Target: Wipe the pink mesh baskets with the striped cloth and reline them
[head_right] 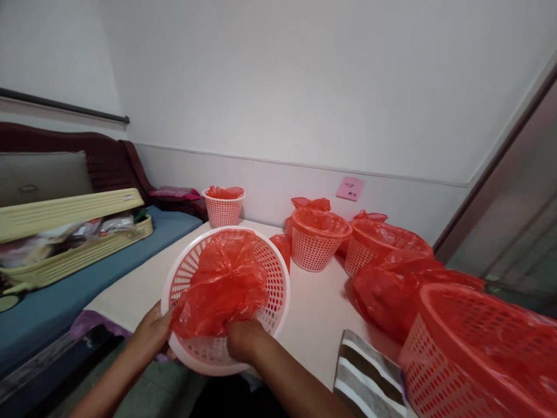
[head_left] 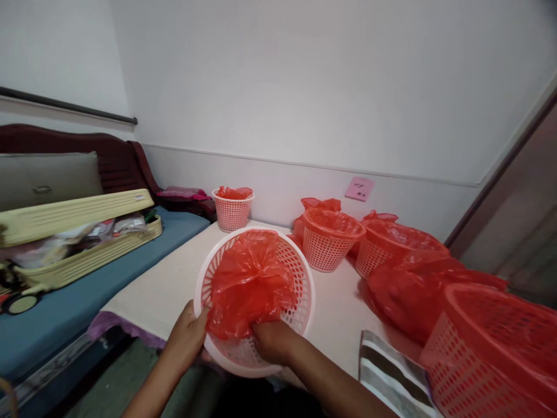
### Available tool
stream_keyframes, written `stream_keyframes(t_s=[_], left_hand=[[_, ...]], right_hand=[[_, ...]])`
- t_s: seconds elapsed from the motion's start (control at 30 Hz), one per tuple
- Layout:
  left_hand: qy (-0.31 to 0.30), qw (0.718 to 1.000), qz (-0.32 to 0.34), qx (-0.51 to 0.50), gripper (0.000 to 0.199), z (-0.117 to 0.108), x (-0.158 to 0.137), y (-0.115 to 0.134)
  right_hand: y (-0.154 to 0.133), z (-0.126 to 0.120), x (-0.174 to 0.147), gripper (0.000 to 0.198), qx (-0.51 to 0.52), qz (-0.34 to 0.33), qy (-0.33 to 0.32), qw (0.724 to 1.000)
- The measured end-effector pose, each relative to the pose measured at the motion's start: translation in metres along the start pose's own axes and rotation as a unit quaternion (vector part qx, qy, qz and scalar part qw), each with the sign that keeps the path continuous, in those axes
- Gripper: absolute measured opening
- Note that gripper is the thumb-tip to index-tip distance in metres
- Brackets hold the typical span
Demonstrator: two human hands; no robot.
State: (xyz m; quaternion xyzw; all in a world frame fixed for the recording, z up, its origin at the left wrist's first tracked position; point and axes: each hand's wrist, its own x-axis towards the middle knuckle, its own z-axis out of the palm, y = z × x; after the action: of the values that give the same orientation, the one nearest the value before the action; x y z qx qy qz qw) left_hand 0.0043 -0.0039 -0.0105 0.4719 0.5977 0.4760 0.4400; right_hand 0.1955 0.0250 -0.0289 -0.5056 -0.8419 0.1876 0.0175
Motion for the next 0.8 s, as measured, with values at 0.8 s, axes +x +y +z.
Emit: stream_keyframes(t_s=[0.8], left_hand=[[0.241,0.902,0.033,-0.358,0.015,-0.082,0.026,-0.005]], right_hand=[[0.138,0.115,-0.043,0.037,0.128,0.117,0.296,0.939]])
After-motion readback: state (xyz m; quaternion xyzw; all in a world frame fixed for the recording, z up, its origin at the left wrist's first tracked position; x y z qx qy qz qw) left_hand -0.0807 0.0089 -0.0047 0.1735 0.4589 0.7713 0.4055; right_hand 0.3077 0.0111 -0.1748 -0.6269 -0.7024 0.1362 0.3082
